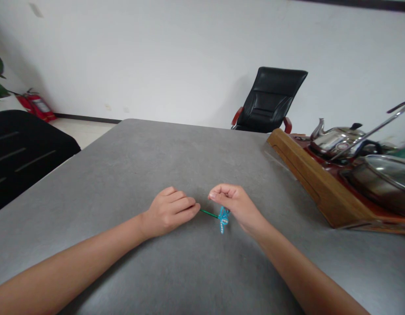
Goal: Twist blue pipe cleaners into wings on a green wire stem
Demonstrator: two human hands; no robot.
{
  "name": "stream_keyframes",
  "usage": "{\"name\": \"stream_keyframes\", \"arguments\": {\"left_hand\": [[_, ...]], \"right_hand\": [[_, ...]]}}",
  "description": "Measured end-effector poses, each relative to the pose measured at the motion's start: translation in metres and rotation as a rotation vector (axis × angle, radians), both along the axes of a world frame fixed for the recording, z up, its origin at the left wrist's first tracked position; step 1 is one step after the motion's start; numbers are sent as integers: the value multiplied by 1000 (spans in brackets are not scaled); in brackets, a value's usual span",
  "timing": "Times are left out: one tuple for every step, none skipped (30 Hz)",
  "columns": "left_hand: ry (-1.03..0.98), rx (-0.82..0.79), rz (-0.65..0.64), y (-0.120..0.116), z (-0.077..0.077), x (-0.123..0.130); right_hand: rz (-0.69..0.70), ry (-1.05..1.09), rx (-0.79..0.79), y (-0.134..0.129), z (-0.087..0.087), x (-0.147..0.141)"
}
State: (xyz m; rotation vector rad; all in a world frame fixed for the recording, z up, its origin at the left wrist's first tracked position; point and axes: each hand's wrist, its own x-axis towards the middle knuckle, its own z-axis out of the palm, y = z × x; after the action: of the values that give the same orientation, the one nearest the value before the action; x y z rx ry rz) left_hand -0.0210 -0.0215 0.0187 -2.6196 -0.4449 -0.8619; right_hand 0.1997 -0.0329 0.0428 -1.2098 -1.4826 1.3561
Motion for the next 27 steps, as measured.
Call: {"name": "stream_keyframes", "arguments": {"left_hand": [[6, 4, 11, 0, 0, 0], [7, 7, 21, 0, 0, 0], [3, 11, 33, 0, 0, 0], [-5, 15, 47, 0, 0, 1], [-14, 18, 64, 1, -1, 1], [-22, 20, 83, 1, -1, 1], [-28, 20, 104, 1, -1, 1], [-31, 18, 124, 1, -1, 1], [-32, 13, 143, 1, -1, 1], [-32, 7, 156, 1, -1, 1], [-34, -1, 168, 1, -1, 0], [-38, -11, 179, 1, -1, 0], [-48, -20, 191, 2, -1, 0], [-61, -32, 206, 2, -2, -1], [-80, -43, 223, 3, -3, -1], [-100, -53, 240, 3, -4, -1], [-122, -61, 257, 4, -5, -1], [-145, -68, 273, 4, -6, -1], [-162, -79, 291, 4, -7, -1], [-172, -99, 310, 4, -8, -1], [-176, -130, 330, 4, -9, 0], [-174, -172, 348, 3, -10, 0], [-171, -224, 364, 2, -10, 0], [-171, -281, 374, 2, -10, 0], [-175, -342, 376, 1, -10, 1], [-184, -402, 371, 1, -10, 1], [-196, -466, 359, 0, -9, 2]], "right_hand": [[9, -19, 25, -2, 1, -1], [21, -42, 51, -3, 1, -1], [32, -70, 78, -6, 2, -2], [40, -106, 108, -8, 3, -2], [41, -152, 142, -11, 5, -3], [35, -206, 183, -14, 7, -4], [24, -269, 232, -17, 9, -6], [13, -336, 287, -20, 11, -7], [6, -401, 346, -23, 14, -8], [6, -456, 403, -25, 15, -9], [11, -500, 454, -27, 17, -10], [21, -536, 496, -28, 17, -10], [33, -565, 528, -29, 18, -11], [47, -587, 552, -30, 17, -11], [62, -606, 568, -31, 17, -11], [76, -623, 581, -31, 15, -11], [89, -640, 592, -32, 14, -12], [99, -658, 601, -32, 12, -12], [104, -679, 612, -33, 11, -13], [106, -706, 624, -33, 9, -13], [106, -741, 638, -33, 7, -14], [107, -782, 651, -33, 5, -15], [107, -826, 659, -33, 4, -15], [109, -869, 664, -33, 2, -16], [110, -910, 668, -32, 0, -16], [113, -946, 668, -31, -1, -16], [113, -977, 668, -30, -3, -16]]}}
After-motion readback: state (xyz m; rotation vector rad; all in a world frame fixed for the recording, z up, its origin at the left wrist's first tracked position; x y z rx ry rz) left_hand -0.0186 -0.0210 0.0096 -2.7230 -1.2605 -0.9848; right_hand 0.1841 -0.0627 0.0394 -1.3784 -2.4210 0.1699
